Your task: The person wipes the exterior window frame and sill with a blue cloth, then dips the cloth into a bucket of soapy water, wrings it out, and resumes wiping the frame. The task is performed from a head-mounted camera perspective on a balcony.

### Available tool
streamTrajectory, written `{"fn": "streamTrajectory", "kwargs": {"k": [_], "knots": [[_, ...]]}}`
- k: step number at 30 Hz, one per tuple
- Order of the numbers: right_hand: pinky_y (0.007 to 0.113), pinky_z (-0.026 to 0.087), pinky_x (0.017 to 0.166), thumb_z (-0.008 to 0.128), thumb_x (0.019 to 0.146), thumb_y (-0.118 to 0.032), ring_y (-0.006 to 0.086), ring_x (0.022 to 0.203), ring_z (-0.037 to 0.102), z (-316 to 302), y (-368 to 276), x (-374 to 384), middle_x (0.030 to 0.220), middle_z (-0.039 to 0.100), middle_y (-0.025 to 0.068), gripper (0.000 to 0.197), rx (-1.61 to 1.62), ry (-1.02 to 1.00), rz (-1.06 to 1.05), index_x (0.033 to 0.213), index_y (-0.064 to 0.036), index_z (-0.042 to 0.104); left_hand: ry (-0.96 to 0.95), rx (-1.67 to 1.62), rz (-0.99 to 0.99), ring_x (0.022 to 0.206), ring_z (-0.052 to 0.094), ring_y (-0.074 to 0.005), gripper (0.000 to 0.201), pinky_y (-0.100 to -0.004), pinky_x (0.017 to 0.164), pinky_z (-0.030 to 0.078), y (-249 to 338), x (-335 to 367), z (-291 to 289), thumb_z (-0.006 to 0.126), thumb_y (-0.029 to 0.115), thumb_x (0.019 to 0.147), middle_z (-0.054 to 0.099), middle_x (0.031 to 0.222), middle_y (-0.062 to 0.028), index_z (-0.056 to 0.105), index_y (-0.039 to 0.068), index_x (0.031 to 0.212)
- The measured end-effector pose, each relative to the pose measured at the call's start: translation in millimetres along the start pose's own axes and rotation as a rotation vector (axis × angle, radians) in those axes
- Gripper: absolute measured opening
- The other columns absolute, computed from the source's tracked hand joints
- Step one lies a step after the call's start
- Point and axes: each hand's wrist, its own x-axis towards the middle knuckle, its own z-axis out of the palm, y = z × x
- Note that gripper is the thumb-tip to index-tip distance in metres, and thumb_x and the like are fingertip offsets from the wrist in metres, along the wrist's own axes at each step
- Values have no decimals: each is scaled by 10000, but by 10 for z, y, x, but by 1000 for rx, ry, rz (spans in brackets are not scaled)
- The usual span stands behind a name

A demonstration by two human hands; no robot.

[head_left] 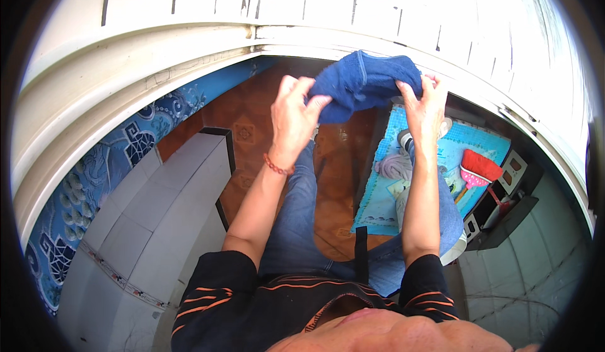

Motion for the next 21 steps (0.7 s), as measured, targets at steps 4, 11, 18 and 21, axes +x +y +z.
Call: {"fn": "streamTrajectory", "kwargs": {"k": [4, 11, 18, 21], "knots": [[418, 421, 869, 728, 705, -236, 339, 1062, 502, 343, -348, 47, 1169, 523, 155, 498, 13, 95, -80, 1122, -51, 527, 139, 157, -8, 699, 528, -225, 277, -324, 635, 440, -319, 334, -175, 732, 193, 695, 507, 785, -89, 610, 41, 892], [374, 384, 874, 692, 711, -193, 268, 1049, 503, 907, -540, -87, 1122, 536, 139, 489, -29, -81, -481, 1128, -1, 521, 246, 163, -76, 661, 521, -232, 274, -328, 620, 429, -643, 378, -76, 726, 209, 703, 519, 735, -91, 606, 28, 869], [378, 371, 788, 691, 689, -188, 253, 951, 496, 1000, -717, -19, 960, 520, 128, 496, -131, -218, -536, 1090, 22, 487, 250, 89, -151, 648, 512, -208, 260, -317, 618, 428, -969, 38, -21, 722, 179, 703, 505, 718, -79, 609, 13, 867], [370, 379, 847, 683, 700, -183, 234, 1003, 536, 1085, -938, -15, 1061, 563, 119, 481, -81, -322, -540, 1115, -6, 517, 246, 48, -182, 628, 508, -185, 241, -306, 596, 425, -1095, -117, -78, 714, 176, 716, 509, 711, -67, 610, 9, 854]]}}
